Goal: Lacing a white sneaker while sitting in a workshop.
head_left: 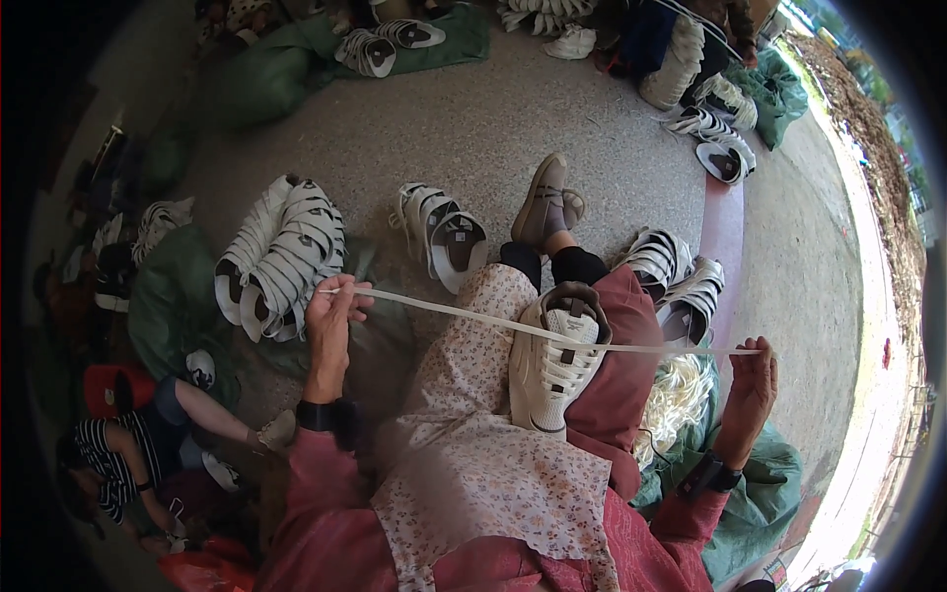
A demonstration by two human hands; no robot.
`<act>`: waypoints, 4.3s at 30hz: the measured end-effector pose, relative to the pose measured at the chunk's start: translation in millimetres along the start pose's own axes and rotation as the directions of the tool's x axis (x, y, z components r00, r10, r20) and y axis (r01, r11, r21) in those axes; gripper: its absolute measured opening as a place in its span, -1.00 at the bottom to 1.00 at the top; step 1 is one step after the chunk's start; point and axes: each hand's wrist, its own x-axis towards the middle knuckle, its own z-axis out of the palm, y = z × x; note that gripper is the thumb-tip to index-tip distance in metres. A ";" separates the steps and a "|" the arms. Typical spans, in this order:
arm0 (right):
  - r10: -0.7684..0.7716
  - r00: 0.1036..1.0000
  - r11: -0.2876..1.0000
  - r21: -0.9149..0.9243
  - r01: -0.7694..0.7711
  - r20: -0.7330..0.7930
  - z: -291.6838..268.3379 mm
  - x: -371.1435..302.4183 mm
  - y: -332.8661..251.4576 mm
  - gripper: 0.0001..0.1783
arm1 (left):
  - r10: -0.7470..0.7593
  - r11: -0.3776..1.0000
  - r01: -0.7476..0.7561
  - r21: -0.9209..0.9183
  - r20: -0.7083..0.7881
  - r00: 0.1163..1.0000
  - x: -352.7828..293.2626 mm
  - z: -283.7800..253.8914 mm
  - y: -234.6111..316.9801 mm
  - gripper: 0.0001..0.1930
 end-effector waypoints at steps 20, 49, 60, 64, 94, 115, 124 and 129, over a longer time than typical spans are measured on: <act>-0.313 0.277 0.942 0.260 0.211 0.908 230.5 -30.6 -104.4 -0.79 | 0.550 0.830 -0.301 -0.470 0.779 0.300 -93.1 155.2 269.1 -0.82; 0.005 0.502 0.713 -0.355 0.605 0.865 202.6 -11.7 -2.7 -0.76 | 0.473 0.881 -0.050 -0.471 0.868 0.154 -80.5 181.6 256.6 -0.70; 0.226 0.849 0.850 -0.523 0.067 0.477 101.7 7.9 38.1 -0.86 | 0.606 0.736 -0.174 -0.654 0.523 0.600 -28.9 77.8 202.9 -0.79; 0.126 0.736 0.683 -0.596 0.422 0.665 123.4 9.1 51.9 -0.77 | 0.656 0.754 -0.122 -0.645 0.734 0.175 -35.2 94.2 225.4 -0.86; 0.191 0.968 0.971 -0.116 -0.211 -0.163 3.3 -34.6 46.9 -0.66 | -0.055 0.998 0.057 -0.011 0.118 0.992 6.9 -8.3 42.2 -0.58; 0.314 0.946 0.885 -0.385 -0.262 0.078 73.4 -42.2 77.8 -0.68 | 0.309 0.660 -0.751 0.022 0.903 0.299 -63.3 250.2 37.6 -0.83; 0.558 0.667 0.787 -0.570 -0.236 0.494 92.4 -34.8 61.1 -0.85 | 0.001 0.852 -0.500 0.155 0.955 0.297 -43.8 262.4 21.6 -0.88; 0.629 0.616 0.753 -0.569 -0.331 0.475 95.3 -28.6 60.6 -0.84 | -0.042 0.845 -0.504 0.178 0.962 0.270 -43.1 264.3 26.1 -0.86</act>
